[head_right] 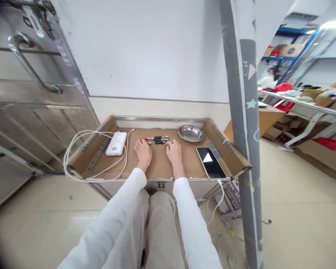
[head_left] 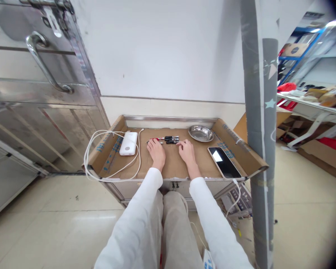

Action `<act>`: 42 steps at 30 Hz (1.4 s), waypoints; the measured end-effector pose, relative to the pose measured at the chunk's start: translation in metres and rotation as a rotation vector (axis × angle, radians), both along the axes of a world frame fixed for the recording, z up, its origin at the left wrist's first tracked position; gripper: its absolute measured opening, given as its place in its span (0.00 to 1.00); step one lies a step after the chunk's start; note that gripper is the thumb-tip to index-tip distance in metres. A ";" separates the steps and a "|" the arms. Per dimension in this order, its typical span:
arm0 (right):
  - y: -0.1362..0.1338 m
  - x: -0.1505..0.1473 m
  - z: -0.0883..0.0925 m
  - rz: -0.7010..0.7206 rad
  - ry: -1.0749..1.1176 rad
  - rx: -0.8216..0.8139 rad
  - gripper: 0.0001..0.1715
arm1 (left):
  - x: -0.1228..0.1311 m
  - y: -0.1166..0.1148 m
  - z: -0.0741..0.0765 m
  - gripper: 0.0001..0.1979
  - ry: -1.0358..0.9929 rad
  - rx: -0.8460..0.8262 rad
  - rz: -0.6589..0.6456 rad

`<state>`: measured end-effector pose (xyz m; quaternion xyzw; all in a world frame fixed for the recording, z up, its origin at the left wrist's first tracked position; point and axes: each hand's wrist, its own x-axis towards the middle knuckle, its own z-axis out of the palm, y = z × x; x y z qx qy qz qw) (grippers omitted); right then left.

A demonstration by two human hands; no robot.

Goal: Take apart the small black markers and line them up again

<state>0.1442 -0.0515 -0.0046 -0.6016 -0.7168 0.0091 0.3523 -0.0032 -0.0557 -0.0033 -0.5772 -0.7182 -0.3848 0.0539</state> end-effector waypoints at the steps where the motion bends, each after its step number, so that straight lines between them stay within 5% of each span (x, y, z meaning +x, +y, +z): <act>1: 0.000 -0.001 0.001 0.038 0.016 0.000 0.17 | 0.000 0.000 0.000 0.16 -0.001 0.006 0.006; 6: -0.002 -0.004 0.004 0.249 0.027 -0.009 0.19 | 0.001 0.000 0.000 0.14 0.037 0.012 0.079; 21: -0.001 -0.005 0.002 0.156 -0.034 -0.012 0.23 | -0.001 -0.002 0.002 0.12 0.064 -0.011 0.090; 24: 0.000 -0.004 0.002 0.163 0.065 0.032 0.27 | -0.001 -0.001 0.009 0.14 0.029 -0.049 -0.051; 27: 0.000 -0.004 0.003 0.206 0.153 0.091 0.30 | 0.000 -0.003 0.015 0.13 -0.036 -0.036 -0.332; 32: 0.000 -0.001 0.002 0.256 0.239 0.105 0.23 | 0.001 -0.006 0.016 0.09 -0.096 0.043 -0.696; 42: 0.001 0.000 0.000 0.283 0.287 0.048 0.19 | 0.005 0.008 0.004 0.14 -0.371 0.351 -0.735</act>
